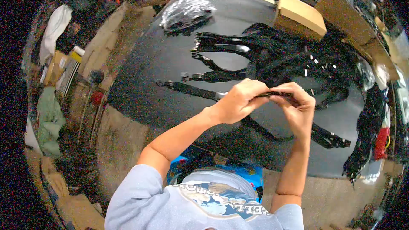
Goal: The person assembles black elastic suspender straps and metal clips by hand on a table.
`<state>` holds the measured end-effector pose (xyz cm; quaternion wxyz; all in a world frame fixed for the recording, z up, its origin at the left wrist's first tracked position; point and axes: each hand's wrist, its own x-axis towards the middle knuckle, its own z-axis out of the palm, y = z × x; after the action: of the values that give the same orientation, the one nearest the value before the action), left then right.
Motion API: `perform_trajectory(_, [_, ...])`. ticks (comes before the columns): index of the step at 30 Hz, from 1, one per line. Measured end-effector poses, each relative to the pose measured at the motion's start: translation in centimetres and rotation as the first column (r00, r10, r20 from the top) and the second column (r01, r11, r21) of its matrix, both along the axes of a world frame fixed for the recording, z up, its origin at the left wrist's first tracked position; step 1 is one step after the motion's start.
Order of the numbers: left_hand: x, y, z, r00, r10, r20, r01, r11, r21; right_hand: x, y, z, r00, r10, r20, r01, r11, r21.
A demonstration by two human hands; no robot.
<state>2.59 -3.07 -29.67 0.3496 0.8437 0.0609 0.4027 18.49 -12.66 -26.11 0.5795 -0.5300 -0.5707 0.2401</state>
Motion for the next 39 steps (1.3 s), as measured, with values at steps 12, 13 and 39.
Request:
perform_trajectory(12, [-1.8, 0.3, -0.5, 0.991, 0.007, -0.134, -0.009, 1.0, -0.014, -3.2, 0.7, 0.1, 0.825, -0.184, 0.534, 0.053, 0.967, 0.251])
perform_trajectory(13, [-1.9, 0.0, -0.6, 0.996, 0.036, -0.075, -0.039, 0.998, -0.04, -3.5, 0.7, 0.0, 0.821, -0.199, 0.535, 0.059, 0.962, 0.268])
perform_trajectory(39, [-14.1, 3.9, -5.6, 0.866, 0.463, -0.186, -0.382, 0.374, -0.845, -1.0, 14.3, -4.3, 0.71, 0.008, 0.704, -0.203, 0.96, 0.193])
